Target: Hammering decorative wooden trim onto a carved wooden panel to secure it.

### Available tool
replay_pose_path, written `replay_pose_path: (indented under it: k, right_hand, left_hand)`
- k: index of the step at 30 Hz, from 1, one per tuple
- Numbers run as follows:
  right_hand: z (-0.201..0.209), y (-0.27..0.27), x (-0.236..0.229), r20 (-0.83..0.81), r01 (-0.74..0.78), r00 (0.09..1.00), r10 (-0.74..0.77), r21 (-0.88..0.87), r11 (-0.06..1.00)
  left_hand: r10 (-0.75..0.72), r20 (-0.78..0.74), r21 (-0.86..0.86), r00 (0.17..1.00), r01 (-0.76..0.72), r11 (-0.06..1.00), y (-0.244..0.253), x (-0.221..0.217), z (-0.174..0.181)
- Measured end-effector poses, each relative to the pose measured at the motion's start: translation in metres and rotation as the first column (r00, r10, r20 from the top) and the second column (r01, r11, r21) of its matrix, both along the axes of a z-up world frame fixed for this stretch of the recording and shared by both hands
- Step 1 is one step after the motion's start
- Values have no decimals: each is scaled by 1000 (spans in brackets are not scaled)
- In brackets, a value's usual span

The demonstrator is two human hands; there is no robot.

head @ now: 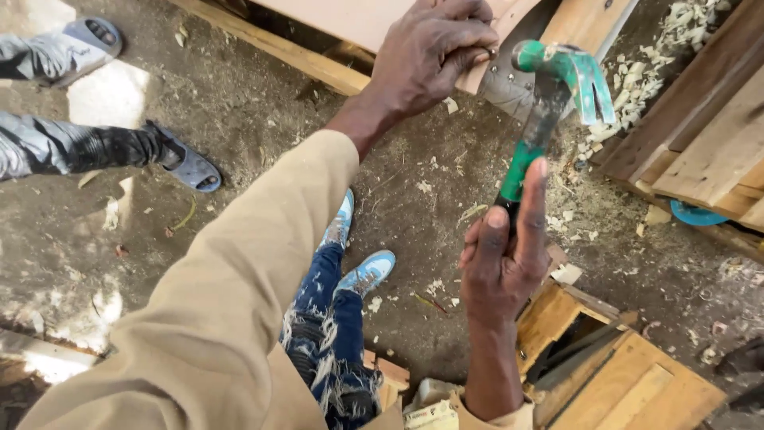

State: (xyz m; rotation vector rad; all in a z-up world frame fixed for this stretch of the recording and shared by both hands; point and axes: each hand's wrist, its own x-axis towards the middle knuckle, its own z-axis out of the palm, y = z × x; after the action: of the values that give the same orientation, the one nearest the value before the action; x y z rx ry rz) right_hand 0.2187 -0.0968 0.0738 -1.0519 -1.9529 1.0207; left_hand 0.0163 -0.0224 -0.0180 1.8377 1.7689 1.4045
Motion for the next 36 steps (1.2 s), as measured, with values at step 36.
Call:
replay_pose_path:
  k: [36]
  right_hand:
    - [20,-12,9,136,122,988,-73,-391,912]
  left_hand:
    - [-114,-2,-79,993,114,990,-3,-10,10]
